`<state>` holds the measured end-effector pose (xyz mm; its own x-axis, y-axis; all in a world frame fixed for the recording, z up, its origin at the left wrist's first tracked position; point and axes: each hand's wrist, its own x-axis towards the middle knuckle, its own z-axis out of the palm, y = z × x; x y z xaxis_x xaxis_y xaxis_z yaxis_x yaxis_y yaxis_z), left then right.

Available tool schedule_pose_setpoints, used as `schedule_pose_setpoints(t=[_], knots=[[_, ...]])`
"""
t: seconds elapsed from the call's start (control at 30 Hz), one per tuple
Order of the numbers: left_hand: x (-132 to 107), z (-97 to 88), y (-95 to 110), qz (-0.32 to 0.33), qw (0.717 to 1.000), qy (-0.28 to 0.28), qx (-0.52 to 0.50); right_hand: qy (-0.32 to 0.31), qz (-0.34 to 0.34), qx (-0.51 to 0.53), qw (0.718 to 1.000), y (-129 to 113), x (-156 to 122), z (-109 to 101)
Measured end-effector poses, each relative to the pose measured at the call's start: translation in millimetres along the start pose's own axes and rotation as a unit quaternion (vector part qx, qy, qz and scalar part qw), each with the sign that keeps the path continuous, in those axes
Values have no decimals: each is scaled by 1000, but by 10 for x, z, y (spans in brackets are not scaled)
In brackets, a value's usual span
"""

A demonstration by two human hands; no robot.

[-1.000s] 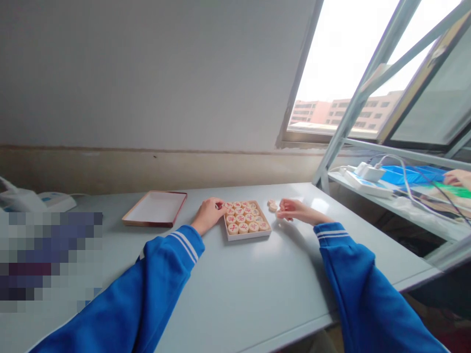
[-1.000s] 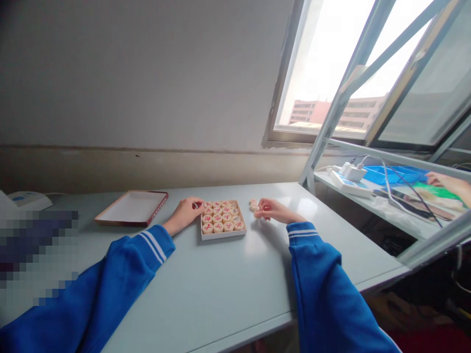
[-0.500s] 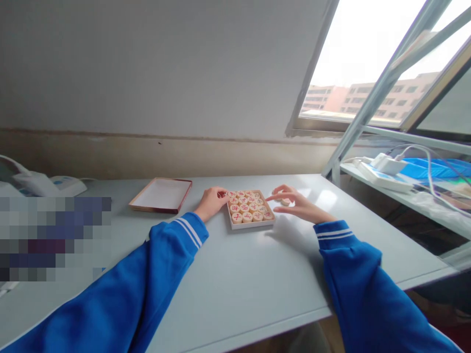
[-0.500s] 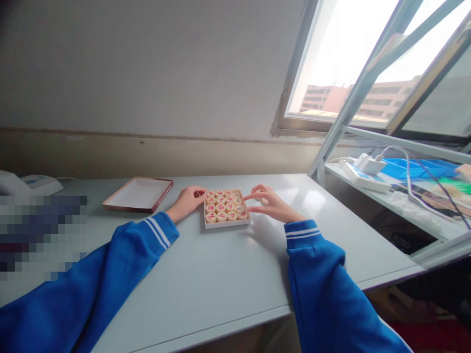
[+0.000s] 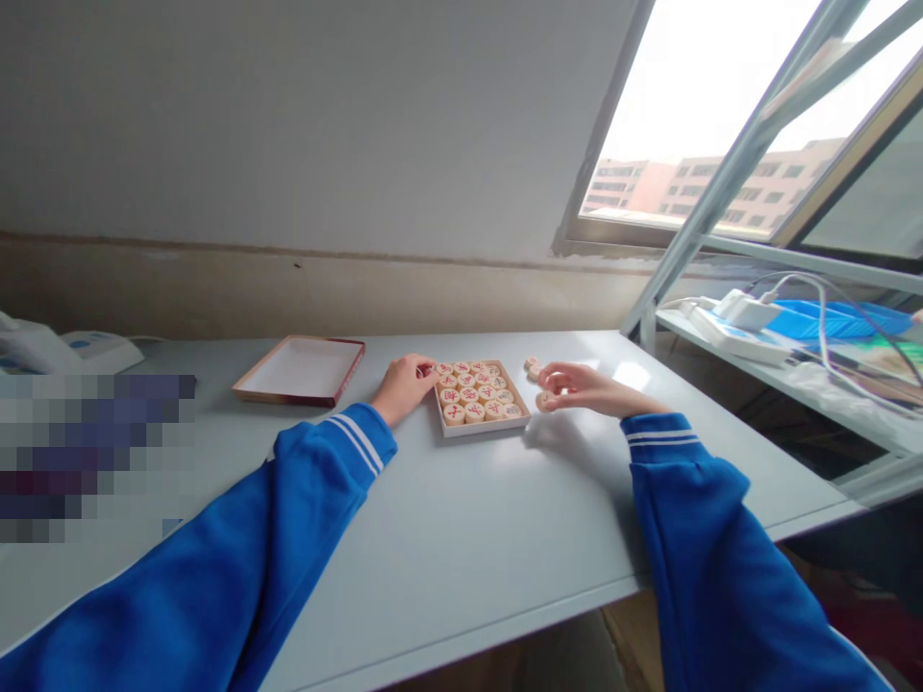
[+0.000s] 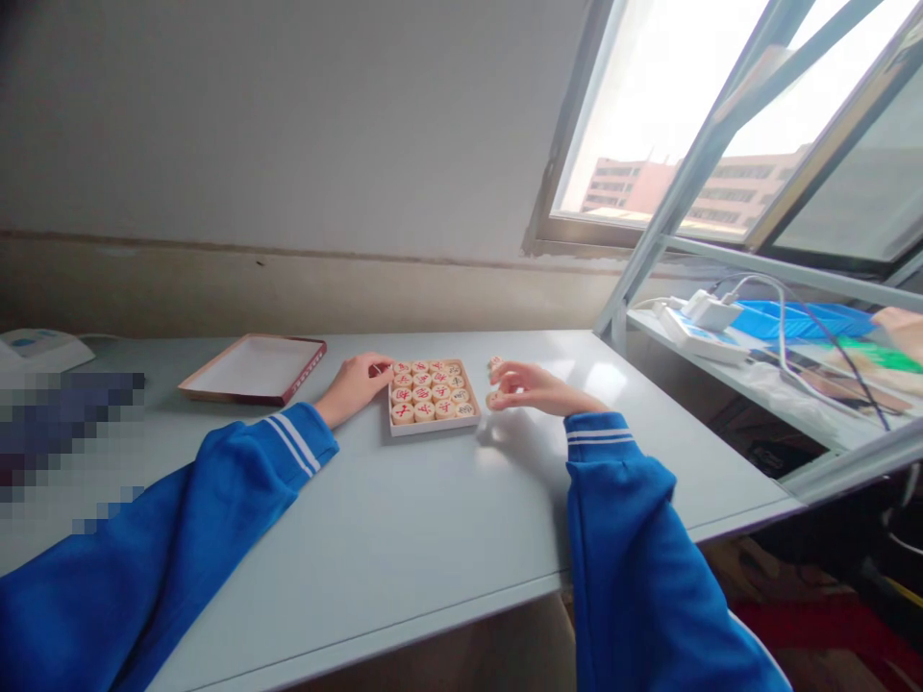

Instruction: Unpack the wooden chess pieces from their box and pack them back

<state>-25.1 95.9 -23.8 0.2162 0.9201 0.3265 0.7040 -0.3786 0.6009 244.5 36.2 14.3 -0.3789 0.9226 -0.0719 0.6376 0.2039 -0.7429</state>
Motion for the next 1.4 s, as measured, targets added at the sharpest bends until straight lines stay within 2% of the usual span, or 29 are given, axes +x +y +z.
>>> schedule_pose_setpoints(t=[0.07,0.2,0.27,0.37,0.43,0.53,0.63,0.73,0.9,1.03,1.17,1.3,1.37,1.4], knots=[[8,6,-4,2,1000,1,2,0,73,-74,995,75,-48,-85],[18,12,-3,2,1000,-2,9,75,183,-248,948,200,-64,-159],[18,13,-2,2,1000,-3,8,120,182,-273,937,216,-26,-127],[14,14,3,3,1000,-4,-1,236,118,-296,918,199,110,14],[14,14,3,3,1000,-2,-3,285,78,-315,902,205,254,142],[20,21,-12,10,1000,-4,-2,235,38,-327,914,296,494,286],[24,35,-34,13,1000,-5,-8,193,-1,-318,928,456,646,308],[20,40,-37,12,1000,-6,-15,208,-8,-304,930,623,670,243],[17,34,-16,4,1000,-12,-15,243,37,-296,923,873,616,60],[16,37,-19,10,1000,-10,-8,234,59,-323,915,961,572,-52],[17,42,-31,12,1000,-17,-15,250,50,-379,890,801,473,-57],[26,45,-32,7,999,-22,-23,345,-39,-440,828,364,391,18],[29,44,-30,3,999,-28,-25,354,-83,-422,830,127,422,100],[29,41,-28,2,999,-30,-27,326,-109,-405,848,27,458,154]])
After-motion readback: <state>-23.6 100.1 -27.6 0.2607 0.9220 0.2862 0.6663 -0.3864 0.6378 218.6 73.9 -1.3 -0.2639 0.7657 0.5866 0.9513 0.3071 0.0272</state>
